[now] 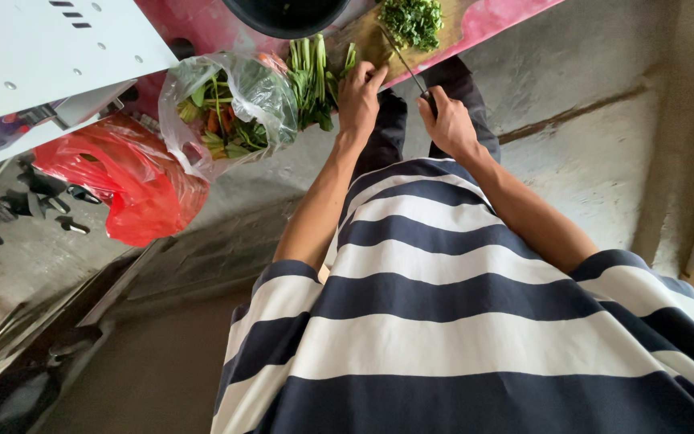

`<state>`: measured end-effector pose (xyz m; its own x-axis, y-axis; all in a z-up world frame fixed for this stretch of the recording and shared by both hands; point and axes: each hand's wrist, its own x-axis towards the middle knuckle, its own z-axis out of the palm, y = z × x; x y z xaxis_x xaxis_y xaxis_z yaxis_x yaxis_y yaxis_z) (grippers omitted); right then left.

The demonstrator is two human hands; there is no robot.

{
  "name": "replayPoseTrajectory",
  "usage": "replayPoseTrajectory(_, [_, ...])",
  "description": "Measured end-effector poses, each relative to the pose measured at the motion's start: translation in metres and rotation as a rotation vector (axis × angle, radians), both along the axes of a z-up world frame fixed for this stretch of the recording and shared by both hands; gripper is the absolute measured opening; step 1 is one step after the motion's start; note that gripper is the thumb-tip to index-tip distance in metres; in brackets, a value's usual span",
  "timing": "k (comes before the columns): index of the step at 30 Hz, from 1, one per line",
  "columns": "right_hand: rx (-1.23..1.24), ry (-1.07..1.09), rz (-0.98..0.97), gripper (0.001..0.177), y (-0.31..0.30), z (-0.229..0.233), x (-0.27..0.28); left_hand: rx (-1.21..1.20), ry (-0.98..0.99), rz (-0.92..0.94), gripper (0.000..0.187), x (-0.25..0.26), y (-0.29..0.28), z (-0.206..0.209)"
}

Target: The person chops green vegetables on a wooden cutting board using a knife.

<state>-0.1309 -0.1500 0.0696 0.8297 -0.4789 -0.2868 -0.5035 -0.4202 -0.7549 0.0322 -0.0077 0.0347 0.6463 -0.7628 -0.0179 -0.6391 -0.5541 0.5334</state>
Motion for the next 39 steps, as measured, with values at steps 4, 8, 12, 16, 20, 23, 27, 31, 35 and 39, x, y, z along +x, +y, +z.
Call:
replayPoseTrajectory(4, [-0.001, 0.088, -0.001, 0.031, 0.008, -0.002, -0.002, -0.018, 0.039, -0.003, 0.038, 0.002, 0.0, 0.003])
replayPoseTrajectory(8, [-0.014, 0.1, 0.002, 0.033, 0.015, -0.019, -0.01, -0.033, 0.035, -0.013, 0.036, 0.005, -0.003, 0.003])
replayPoseTrajectory(12, [-0.08, 0.048, 0.031, 0.032, 0.016, -0.043, -0.015, -0.039, 0.046, -0.016, 0.039, 0.005, -0.002, 0.003])
replayPoseTrajectory(16, [-0.079, -0.025, 0.047, 0.029, 0.012, -0.045, -0.012, -0.021, 0.062, -0.01, 0.044, 0.003, -0.002, 0.003])
replayPoseTrajectory(20, [-0.036, 0.034, 0.037, 0.031, 0.01, -0.029, -0.006, -0.004, -0.006, -0.023, 0.046, 0.002, -0.001, 0.004])
replayPoseTrajectory(23, [-0.029, 0.073, 0.032, 0.032, 0.006, -0.015, -0.002, -0.008, 0.0, -0.025, 0.047, 0.002, -0.001, 0.007])
replayPoseTrajectory(27, [-0.013, 0.15, 0.026, 0.035, 0.007, -0.004, -0.006, -0.029, -0.012, -0.009, 0.039, 0.0, -0.002, 0.006])
replayPoseTrajectory(31, [-0.008, 0.185, 0.043, 0.037, 0.009, -0.003, -0.019, -0.029, 0.025, -0.025, 0.04, 0.0, -0.002, 0.005])
replayPoseTrajectory(35, [-0.015, 0.192, 0.015, 0.035, 0.021, -0.015, -0.026, -0.019, 0.025, -0.024, 0.041, 0.003, -0.002, 0.007])
replayPoseTrajectory(39, [-0.033, 0.128, -0.023, 0.033, 0.031, -0.034, -0.027, -0.037, 0.022, -0.04, 0.04, 0.004, -0.001, 0.008])
